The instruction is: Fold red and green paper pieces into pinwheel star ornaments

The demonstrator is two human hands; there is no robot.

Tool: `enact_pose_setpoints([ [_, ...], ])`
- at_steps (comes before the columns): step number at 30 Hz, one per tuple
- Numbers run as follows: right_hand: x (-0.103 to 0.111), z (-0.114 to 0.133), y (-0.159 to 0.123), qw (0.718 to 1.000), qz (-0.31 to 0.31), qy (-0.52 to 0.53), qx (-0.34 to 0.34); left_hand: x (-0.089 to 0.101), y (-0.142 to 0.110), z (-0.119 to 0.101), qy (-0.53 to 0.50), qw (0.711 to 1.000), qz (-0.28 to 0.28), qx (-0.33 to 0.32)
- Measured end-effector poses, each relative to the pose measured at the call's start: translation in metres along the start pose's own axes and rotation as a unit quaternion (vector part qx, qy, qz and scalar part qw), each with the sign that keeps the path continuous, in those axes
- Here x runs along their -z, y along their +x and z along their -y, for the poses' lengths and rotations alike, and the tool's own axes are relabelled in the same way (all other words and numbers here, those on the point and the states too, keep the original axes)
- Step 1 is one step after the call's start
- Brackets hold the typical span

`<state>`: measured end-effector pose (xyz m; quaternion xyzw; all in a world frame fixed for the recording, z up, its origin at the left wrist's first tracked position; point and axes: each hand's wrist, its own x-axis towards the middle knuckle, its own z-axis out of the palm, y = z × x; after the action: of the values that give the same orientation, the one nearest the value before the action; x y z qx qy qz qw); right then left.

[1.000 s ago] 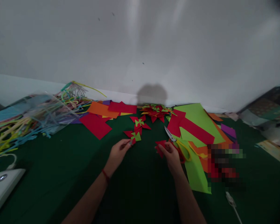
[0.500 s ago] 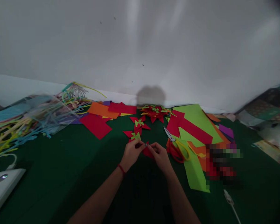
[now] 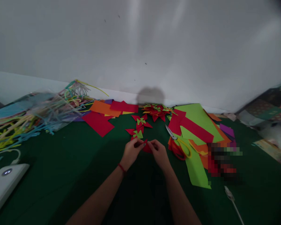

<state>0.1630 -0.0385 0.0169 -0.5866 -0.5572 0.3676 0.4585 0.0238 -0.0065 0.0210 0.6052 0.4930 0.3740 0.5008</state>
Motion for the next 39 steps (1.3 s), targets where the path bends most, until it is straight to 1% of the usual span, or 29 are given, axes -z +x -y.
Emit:
enact_pose_setpoints([
  [3, -0.002, 0.001, -0.002, 1.000, -0.012, -0.019, 0.018, 0.000, -0.001, 0.006, -0.009, 1.000, 0.005, 0.003],
  [7, -0.004, 0.003, -0.005, 0.998, -0.020, -0.038, 0.045, 0.000, -0.002, 0.014, -0.012, 0.999, 0.030, 0.001],
  [11, -0.007, 0.002, -0.007, 0.997, -0.021, -0.040, 0.057, 0.001, -0.003, 0.015, -0.019, 0.999, 0.043, -0.005],
  [17, -0.004, 0.000, -0.007, 0.999, -0.014, -0.006, 0.048, -0.001, -0.006, 0.013, -0.028, 1.000, 0.009, -0.005],
  [21, 0.002, 0.004, -0.009, 0.999, -0.009, 0.022, 0.039, 0.001, -0.008, 0.010, -0.035, 0.999, 0.038, -0.009],
  [23, 0.003, 0.006, -0.010, 0.999, -0.008, 0.039, 0.031, 0.002, -0.010, 0.009, -0.031, 0.999, 0.040, -0.018],
  [27, -0.002, 0.005, -0.011, 0.996, -0.019, 0.082, 0.007, 0.000, -0.013, 0.006, -0.017, 0.999, 0.002, -0.035],
  [30, -0.003, 0.000, -0.010, 0.993, -0.045, 0.113, -0.007, 0.001, -0.011, 0.008, 0.005, 0.999, -0.011, -0.035],
  [32, 0.002, -0.005, -0.007, 0.987, -0.078, 0.137, -0.019, 0.008, -0.005, 0.012, 0.029, 0.999, -0.035, -0.025],
  [34, 0.009, -0.013, -0.004, 0.979, -0.120, 0.164, -0.033, 0.021, 0.003, 0.018, 0.065, 0.994, -0.089, -0.007],
  [36, 0.017, -0.021, 0.000, 0.968, -0.162, 0.187, -0.044, 0.035, 0.013, 0.025, 0.116, 0.982, -0.148, 0.021],
  [37, 0.020, -0.026, 0.002, 0.963, -0.181, 0.196, -0.051, 0.040, 0.017, 0.028, 0.145, 0.975, -0.166, 0.039],
  [39, 0.024, -0.035, 0.006, 0.956, -0.201, 0.206, -0.064, 0.045, 0.027, 0.031, 0.200, 0.960, -0.181, 0.076],
])
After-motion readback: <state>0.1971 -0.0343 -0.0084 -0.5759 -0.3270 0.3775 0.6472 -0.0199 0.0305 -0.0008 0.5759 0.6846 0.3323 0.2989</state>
